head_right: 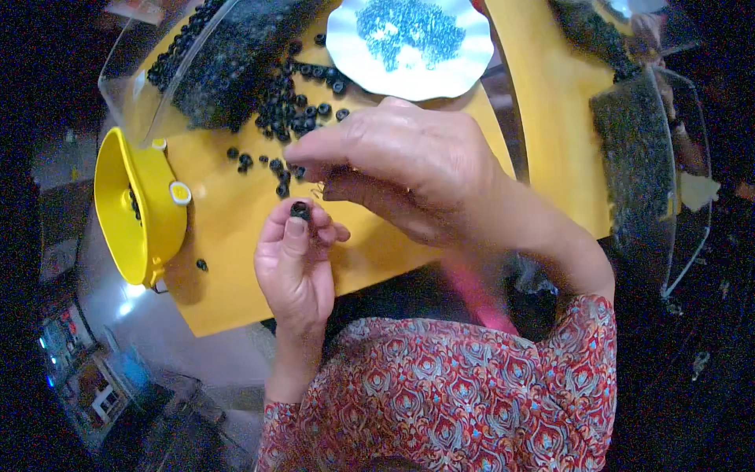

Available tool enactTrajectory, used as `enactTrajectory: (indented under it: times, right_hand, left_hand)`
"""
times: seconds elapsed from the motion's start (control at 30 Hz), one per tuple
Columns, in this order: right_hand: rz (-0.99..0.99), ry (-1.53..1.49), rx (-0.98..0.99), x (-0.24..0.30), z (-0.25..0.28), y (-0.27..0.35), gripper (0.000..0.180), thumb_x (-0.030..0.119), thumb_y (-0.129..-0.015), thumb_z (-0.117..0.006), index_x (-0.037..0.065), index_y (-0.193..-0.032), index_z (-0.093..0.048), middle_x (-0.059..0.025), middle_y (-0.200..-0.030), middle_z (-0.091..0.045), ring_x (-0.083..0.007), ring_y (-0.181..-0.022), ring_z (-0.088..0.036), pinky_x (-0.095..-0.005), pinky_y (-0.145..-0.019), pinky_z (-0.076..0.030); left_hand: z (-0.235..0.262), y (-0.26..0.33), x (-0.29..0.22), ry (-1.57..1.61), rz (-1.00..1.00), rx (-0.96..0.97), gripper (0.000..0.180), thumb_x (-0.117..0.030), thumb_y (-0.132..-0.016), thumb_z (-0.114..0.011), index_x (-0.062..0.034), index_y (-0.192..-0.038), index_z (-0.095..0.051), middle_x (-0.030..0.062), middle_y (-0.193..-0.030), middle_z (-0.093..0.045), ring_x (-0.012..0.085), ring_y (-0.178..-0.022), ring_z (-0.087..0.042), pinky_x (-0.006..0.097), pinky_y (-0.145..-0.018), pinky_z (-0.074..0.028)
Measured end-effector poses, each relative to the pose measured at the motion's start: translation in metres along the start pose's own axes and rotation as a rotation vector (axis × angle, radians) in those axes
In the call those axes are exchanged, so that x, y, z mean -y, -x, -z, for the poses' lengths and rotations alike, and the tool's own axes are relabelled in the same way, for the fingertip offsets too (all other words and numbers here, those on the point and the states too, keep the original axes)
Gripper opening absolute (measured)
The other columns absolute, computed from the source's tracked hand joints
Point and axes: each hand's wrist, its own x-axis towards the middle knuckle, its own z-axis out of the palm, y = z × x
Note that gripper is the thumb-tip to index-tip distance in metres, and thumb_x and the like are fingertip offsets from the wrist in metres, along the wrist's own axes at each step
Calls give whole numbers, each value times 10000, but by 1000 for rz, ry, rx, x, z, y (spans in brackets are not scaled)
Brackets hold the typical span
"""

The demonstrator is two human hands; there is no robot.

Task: Manually inserting metal rings into black plastic components at a workshop table.

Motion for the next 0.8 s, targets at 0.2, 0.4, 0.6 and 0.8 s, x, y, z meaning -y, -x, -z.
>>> enactTrajectory:
  times: [0.2, 0.4, 0.6, 0.8]
  right_hand:
    - [72, 19, -13, 39, -14, 15, 392, -49, -703, -723, 1, -1083, -640, -88, -845, -677, -203, -762, -647, -288, -676, -499]
    - [191, 75, 9, 70, -23, 25, 383, -37, -696, -725, -4, -1069, -643, -77, -809, -655, -197, -715, -624, -296, -649, -478]
    - [281, 165, 107, 97, -26, 29, 358, 29, -721, -679, -20, -1072, -634, -67, -798, -634, -192, -699, -609, -304, -636, -443]
    - [340, 368, 250, 122, -25, 29, 385, 127, -757, -609, -20, -1113, -613, -56, -825, -628, -202, -714, -595, -322, -675, -440]
  left_hand:
    - [-9, 38, -11, 11, -31, 18, 206, -85, -889, -614, 28, -1054, -563, 116, -898, -649, 192, -769, -634, 332, -755, -530]
    - [-5, 72, -18, -14, -81, 55, 202, -70, -876, -627, 39, -1037, -572, 116, -900, -654, 188, -775, -640, 317, -753, -537]
    - [0, 96, -22, -44, -97, 73, 184, -30, -873, -618, 44, -1036, -577, 102, -914, -651, 171, -795, -638, 291, -761, -532]
    - [-4, 106, -29, -267, -272, 85, 146, 4, -874, -605, 27, -1018, -593, 90, -932, -654, 129, -781, -622, 231, -721, -502]
